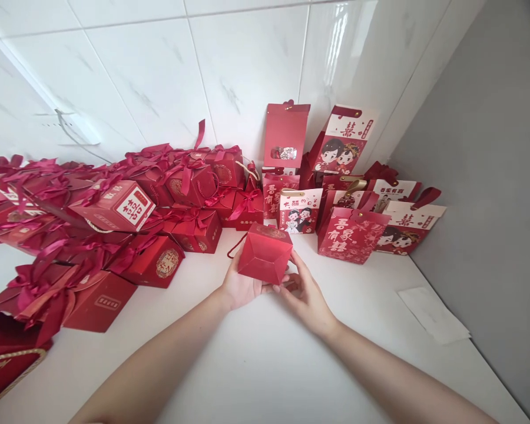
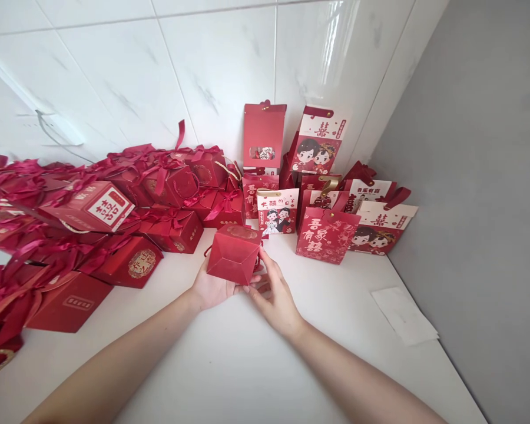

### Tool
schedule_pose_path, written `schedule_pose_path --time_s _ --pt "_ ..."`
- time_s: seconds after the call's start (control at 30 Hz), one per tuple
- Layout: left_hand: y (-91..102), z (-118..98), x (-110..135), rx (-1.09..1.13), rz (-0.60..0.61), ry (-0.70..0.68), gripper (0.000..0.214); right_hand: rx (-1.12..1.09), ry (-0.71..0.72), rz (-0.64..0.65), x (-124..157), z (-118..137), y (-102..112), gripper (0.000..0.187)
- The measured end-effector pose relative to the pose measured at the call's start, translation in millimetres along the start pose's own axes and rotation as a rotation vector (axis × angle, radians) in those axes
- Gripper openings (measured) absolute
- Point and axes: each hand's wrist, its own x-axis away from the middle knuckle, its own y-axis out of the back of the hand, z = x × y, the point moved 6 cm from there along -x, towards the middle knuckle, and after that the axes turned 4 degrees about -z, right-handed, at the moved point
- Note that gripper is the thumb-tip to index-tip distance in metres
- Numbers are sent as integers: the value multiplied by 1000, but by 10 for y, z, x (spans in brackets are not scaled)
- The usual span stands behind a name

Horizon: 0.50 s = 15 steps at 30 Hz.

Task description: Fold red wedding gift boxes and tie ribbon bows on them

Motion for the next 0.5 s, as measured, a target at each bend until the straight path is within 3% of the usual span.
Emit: schedule_pose_path --time_s 0.5 --pt "17 -26 -13 2 -14 -14 77 -30 -23 36 -8 27 6 80"
